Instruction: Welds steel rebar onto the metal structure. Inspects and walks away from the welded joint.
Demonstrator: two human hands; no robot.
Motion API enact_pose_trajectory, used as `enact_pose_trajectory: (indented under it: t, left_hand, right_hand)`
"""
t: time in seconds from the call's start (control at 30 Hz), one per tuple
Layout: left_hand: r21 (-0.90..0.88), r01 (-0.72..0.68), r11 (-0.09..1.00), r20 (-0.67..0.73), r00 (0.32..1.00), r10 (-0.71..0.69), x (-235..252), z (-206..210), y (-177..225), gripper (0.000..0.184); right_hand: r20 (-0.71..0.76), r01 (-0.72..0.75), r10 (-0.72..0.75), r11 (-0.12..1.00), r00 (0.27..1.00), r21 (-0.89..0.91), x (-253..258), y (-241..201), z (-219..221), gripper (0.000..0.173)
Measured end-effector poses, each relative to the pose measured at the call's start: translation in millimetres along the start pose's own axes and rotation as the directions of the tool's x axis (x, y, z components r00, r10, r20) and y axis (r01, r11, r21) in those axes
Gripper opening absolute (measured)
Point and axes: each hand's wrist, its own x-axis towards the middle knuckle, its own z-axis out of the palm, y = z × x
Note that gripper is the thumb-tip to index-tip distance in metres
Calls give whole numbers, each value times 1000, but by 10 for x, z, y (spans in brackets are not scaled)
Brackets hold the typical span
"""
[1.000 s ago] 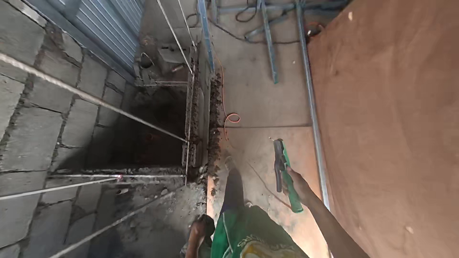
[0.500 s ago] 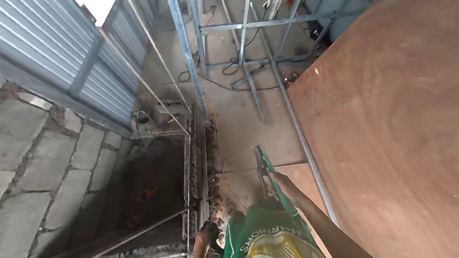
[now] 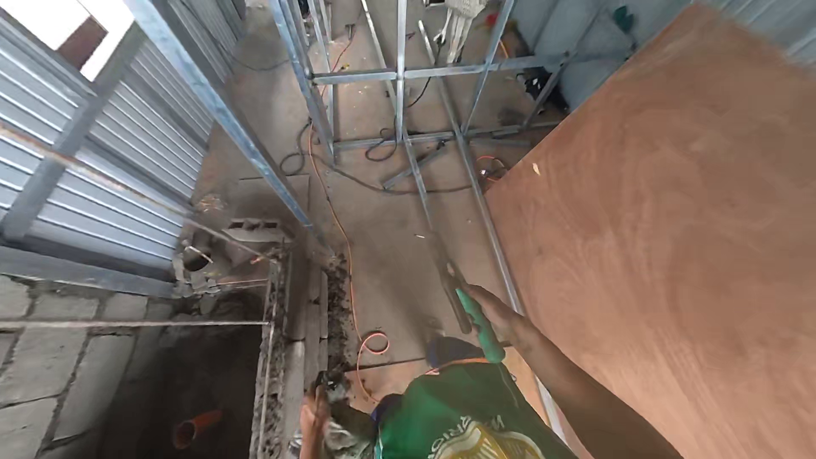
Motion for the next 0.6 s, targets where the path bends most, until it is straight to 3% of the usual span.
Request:
enact_pose_trajectory:
  t: [0.13, 0.3, 0.47, 0.6]
  left_hand:
    - [-53, 25, 998, -9, 1000, -26, 74, 56, 927, 48]
    - [-149, -2, 989, -52, 999, -6, 219, -21, 1591, 48]
    - [-183, -65, 981, 22, 997, 70, 387, -262, 2454, 52]
    - [-248, -243, 938, 86, 959, 271, 695, -408, 3236, 53]
  right_hand:
    - [48, -25, 32, 990, 998, -138, 454, -804, -428, 55]
    - [40, 14, -5, 972, 999, -233, 1213, -1342, -603, 68]
    - [26, 33, -24, 904, 999, -427, 2052, -1491, -430, 60]
    - [111, 80, -11, 765, 994, -639, 2581, -1570, -31, 59]
